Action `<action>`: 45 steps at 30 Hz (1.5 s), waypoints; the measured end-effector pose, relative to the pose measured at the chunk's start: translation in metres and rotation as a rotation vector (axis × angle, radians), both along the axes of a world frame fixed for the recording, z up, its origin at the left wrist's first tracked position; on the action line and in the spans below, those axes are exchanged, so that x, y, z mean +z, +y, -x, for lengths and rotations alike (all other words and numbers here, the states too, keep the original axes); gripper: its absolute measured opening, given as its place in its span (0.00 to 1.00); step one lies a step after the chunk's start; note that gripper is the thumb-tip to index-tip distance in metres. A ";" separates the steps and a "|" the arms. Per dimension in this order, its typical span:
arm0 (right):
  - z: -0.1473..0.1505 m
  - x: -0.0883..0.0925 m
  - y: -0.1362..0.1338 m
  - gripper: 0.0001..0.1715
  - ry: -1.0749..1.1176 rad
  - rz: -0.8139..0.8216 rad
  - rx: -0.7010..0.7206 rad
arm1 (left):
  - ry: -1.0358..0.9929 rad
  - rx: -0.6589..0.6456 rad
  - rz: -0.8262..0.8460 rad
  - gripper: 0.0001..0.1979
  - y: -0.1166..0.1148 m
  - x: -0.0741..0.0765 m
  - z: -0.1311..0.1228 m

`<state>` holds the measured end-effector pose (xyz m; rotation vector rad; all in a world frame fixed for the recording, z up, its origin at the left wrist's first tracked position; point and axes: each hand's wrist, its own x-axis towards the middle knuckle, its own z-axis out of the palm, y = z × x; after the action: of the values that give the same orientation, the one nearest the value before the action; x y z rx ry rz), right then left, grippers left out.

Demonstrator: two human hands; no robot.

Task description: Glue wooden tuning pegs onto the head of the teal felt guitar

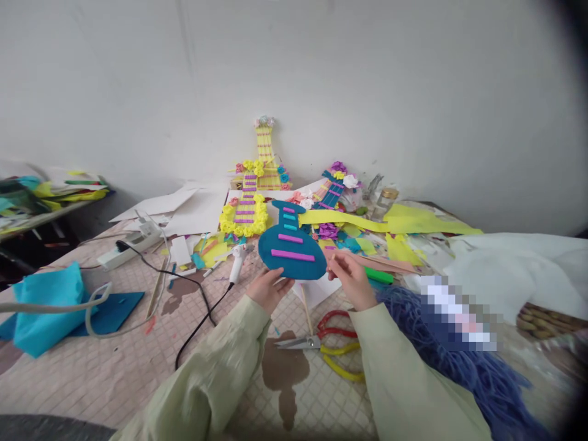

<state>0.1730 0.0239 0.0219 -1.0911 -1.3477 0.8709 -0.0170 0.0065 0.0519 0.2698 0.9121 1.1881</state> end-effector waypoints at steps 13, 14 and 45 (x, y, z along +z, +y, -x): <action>0.016 0.030 -0.020 0.10 -0.002 -0.255 -0.201 | -0.023 -0.082 -0.088 0.05 0.009 0.054 -0.008; 0.019 0.031 -0.017 0.09 0.010 -0.255 -0.201 | -0.029 -0.086 -0.085 0.06 0.008 0.056 -0.007; 0.036 0.028 -0.017 0.09 -0.109 -0.418 -0.414 | 0.018 -0.163 -0.029 0.07 0.001 0.032 0.004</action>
<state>0.1370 0.0066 0.0495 -1.0411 -1.2562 0.2149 -0.0207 0.0076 0.0841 0.3720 0.8727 1.0499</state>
